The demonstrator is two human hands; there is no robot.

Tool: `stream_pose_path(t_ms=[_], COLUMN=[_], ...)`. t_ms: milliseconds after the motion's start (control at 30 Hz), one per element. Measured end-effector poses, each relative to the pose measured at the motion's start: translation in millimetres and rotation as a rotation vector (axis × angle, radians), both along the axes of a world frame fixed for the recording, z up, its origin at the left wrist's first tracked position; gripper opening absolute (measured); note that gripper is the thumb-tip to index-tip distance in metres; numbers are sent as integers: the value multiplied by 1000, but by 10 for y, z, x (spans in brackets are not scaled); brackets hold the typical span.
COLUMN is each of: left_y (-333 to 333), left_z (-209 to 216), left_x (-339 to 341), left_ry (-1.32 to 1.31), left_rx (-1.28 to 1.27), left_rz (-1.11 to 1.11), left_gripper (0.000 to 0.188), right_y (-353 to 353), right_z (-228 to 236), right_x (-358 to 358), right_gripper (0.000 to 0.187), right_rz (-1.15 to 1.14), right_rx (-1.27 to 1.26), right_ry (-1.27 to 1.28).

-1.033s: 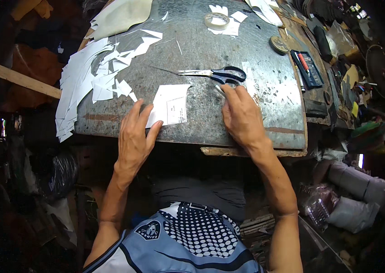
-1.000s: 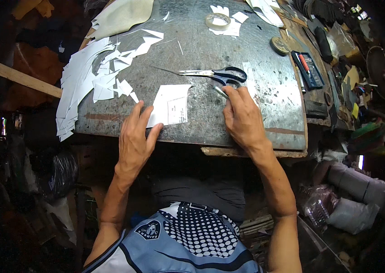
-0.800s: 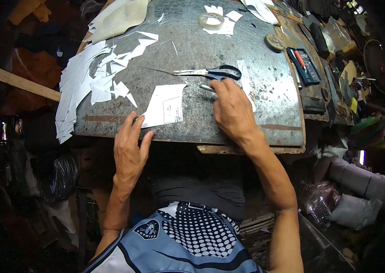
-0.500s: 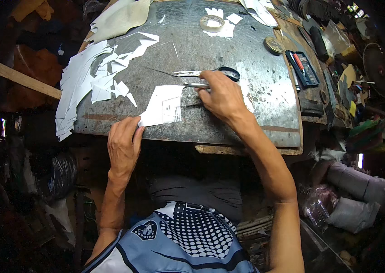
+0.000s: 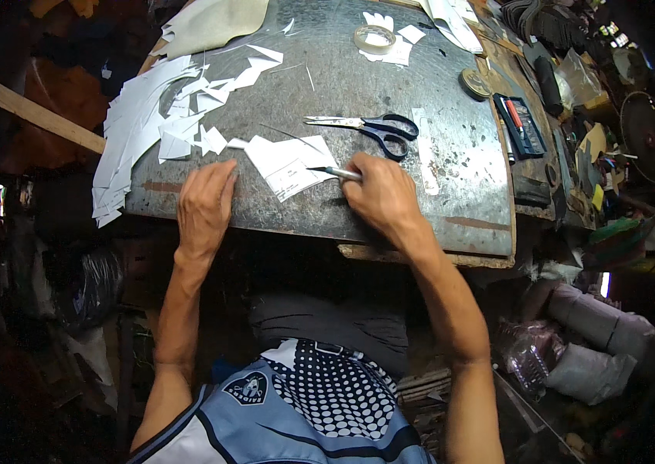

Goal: Cutting out and marking patterns from paper or thin material at a workbench.

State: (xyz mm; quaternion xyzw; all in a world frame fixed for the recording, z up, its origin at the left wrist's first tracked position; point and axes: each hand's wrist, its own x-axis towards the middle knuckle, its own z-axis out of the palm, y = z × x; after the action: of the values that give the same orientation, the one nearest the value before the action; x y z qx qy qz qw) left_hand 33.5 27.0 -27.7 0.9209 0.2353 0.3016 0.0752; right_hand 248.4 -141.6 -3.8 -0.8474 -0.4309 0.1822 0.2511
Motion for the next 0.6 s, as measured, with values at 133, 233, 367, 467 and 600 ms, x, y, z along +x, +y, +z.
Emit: stream_pose_path(t_ms=[133, 233, 367, 467, 600], left_y=[28, 24, 162, 269, 395], left_z=[59, 60, 29, 5, 3], left_x=[165, 346, 615, 786, 916], left_ry=[-58, -69, 37, 183, 162], left_rx=[18, -15, -80, -130, -157], left_rz=[-124, -280, -560, -681, -755], left_gripper=[20, 19, 22, 24, 19], right_y=[-262, -443, -603, -647, -747], right_z=[-9, 39, 106, 154, 186], right_x=[-113, -62, -49, -141, -220], right_gripper=[28, 28, 28, 28, 27], right_rz=[-113, -196, -164, -162, -160], right_rx=[113, 262, 361, 437, 540], right_ry=[109, 305, 319, 229, 380])
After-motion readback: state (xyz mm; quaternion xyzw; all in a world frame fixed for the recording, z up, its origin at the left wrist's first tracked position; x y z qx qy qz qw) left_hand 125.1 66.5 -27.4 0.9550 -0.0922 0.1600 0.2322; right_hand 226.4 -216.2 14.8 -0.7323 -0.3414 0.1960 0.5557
